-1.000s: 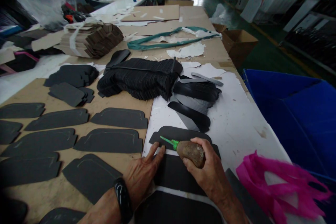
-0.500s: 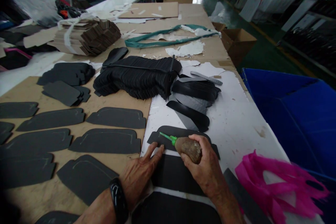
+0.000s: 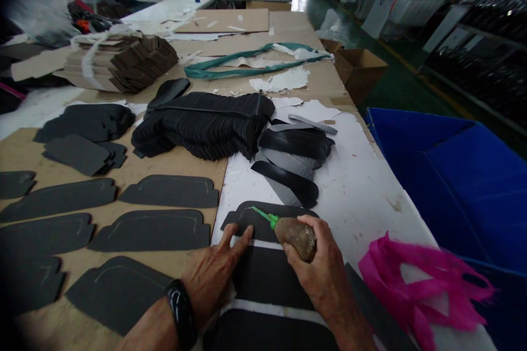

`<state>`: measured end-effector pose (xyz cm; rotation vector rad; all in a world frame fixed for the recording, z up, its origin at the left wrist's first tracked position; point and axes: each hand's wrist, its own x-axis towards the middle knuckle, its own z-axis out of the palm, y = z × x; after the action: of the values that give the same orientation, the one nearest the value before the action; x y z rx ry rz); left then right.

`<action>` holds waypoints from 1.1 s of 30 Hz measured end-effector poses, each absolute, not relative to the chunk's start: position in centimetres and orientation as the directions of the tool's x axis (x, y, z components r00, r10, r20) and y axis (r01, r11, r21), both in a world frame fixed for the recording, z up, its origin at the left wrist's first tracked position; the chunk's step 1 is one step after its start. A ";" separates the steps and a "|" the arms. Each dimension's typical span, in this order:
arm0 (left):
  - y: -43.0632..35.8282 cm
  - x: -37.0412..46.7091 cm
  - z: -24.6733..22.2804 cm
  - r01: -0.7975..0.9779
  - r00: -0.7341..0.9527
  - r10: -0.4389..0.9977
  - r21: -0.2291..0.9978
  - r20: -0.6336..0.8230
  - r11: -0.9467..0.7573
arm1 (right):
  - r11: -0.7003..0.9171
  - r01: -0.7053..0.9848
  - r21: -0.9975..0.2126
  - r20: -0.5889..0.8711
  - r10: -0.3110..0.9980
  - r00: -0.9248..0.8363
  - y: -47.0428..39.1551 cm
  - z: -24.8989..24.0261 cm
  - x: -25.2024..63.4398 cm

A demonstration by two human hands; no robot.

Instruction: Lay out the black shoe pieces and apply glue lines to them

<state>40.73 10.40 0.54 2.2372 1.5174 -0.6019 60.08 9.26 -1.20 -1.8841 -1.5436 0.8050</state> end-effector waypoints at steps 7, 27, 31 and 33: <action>10.6 40.6 0.6 0.933 0.323 0.749 0.063 -0.578 -0.354 | -0.226 0.622 -0.750 -0.102 0.968 0.229 8.3 -1.0 61.8; 10.5 40.4 0.0 0.942 0.313 0.779 0.075 -0.543 -0.327 | -0.347 0.600 -0.721 -0.135 0.919 0.369 5.6 -1.2 66.5; 10.6 40.3 0.0 0.939 0.319 0.761 0.079 -0.564 -0.335 | -0.388 0.584 -0.713 -0.144 0.896 0.419 5.2 -1.2 67.5; 10.7 40.3 -0.1 0.941 0.313 0.763 0.077 -0.566 -0.329 | -0.397 0.575 -0.715 -0.149 0.890 0.430 5.1 -1.2 67.8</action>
<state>40.33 10.66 -0.09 2.1909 1.5158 -0.6170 67.84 5.07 -1.18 -2.1072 -1.2299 0.7088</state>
